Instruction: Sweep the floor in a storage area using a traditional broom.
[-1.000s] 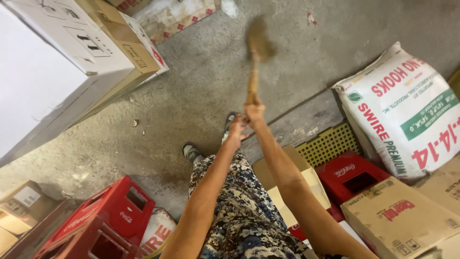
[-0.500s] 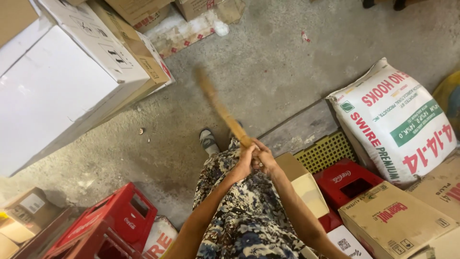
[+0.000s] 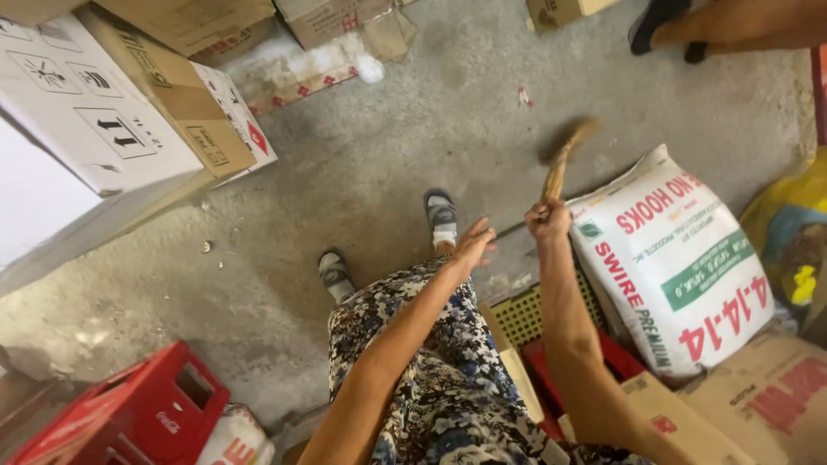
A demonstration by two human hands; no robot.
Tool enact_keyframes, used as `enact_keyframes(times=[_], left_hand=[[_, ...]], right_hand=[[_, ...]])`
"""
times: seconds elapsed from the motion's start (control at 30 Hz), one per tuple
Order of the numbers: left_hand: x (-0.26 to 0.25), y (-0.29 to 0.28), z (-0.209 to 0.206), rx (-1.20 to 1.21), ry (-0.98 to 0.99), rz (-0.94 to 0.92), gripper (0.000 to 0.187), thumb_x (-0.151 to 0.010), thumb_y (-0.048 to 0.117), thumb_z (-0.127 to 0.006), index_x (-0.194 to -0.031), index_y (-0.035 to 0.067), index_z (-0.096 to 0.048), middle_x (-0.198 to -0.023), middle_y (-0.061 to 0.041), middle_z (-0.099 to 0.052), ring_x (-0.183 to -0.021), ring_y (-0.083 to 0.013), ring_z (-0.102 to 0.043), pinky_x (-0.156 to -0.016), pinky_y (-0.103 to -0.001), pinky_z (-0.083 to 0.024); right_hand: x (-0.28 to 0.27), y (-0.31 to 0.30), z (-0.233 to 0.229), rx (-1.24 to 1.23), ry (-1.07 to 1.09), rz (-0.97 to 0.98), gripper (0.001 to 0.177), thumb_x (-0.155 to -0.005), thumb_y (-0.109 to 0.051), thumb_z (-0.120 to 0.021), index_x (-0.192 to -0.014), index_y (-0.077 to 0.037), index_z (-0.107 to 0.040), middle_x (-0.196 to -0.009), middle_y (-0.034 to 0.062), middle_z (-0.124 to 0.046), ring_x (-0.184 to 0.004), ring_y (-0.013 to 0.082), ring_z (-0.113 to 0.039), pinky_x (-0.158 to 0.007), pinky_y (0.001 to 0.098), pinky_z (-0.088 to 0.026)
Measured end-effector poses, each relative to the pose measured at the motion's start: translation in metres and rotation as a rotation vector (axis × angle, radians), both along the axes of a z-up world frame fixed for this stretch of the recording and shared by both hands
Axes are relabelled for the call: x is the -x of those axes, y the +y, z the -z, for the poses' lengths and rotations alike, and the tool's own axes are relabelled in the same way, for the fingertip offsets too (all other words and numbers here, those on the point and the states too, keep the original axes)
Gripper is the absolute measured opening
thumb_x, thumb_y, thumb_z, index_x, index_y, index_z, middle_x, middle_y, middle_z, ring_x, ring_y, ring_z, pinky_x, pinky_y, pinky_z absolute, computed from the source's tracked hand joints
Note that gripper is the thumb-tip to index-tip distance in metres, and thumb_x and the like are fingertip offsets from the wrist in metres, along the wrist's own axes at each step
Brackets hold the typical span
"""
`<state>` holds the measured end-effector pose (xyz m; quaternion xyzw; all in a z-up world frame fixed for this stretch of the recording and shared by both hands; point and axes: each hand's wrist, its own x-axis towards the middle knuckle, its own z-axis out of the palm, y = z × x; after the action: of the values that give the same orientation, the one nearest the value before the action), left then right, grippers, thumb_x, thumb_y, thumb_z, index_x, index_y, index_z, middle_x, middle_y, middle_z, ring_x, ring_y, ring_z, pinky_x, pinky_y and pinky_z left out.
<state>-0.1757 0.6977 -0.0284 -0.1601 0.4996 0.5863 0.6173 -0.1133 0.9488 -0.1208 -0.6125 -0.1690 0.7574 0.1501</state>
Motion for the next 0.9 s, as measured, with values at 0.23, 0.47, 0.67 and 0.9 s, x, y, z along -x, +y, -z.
enact_keyframes(times=[0.23,0.47,0.67,0.9], left_hand=[[0.019,0.017,0.050,0.304,-0.173,-0.257,0.050,-0.101,0.030,-0.056,-0.150,0.021,-0.049,-0.134,-0.002,-0.065,-0.113,-0.0180,-0.068,-0.091,-0.040,-0.060],[0.045,0.018,-0.005,0.470,-0.259,-0.435,0.049,-0.106,0.043,-0.042,-0.144,0.014,-0.051,-0.134,-0.012,-0.063,-0.112,-0.0236,-0.069,-0.087,-0.042,-0.061],[0.044,0.049,-0.015,0.302,-0.242,-0.509,0.074,-0.100,0.047,-0.044,-0.163,0.033,-0.007,-0.152,-0.003,-0.038,-0.124,-0.0222,-0.056,-0.096,-0.044,-0.061],[0.117,0.061,0.075,0.046,-0.195,-0.651,0.080,-0.103,0.052,-0.050,-0.167,0.026,-0.009,-0.136,-0.002,-0.052,-0.105,-0.0197,-0.057,-0.082,-0.053,-0.053]], right_hand=[[0.082,-0.006,0.052,0.096,-0.229,-0.439,0.034,-0.095,-0.048,-0.047,-0.079,-0.018,-0.048,-0.059,0.0003,-0.039,-0.043,0.0165,-0.038,-0.038,0.0307,-0.026],[0.060,-0.148,-0.096,-0.041,-0.219,-1.024,0.064,-0.097,-0.002,-0.051,-0.157,-0.023,-0.042,-0.074,0.0129,-0.065,-0.042,0.0134,-0.048,-0.033,0.0292,-0.041],[0.078,-0.133,-0.175,-0.043,-0.266,-0.959,0.063,-0.095,-0.001,-0.056,-0.155,-0.021,-0.050,-0.077,0.0074,-0.073,-0.041,0.0075,-0.044,-0.032,0.0238,-0.037],[0.220,-0.092,-0.049,-0.199,-0.139,-0.911,0.069,-0.094,-0.001,-0.057,-0.158,-0.023,-0.042,-0.067,0.0043,-0.061,-0.044,0.0132,-0.050,-0.034,0.0290,-0.036]])
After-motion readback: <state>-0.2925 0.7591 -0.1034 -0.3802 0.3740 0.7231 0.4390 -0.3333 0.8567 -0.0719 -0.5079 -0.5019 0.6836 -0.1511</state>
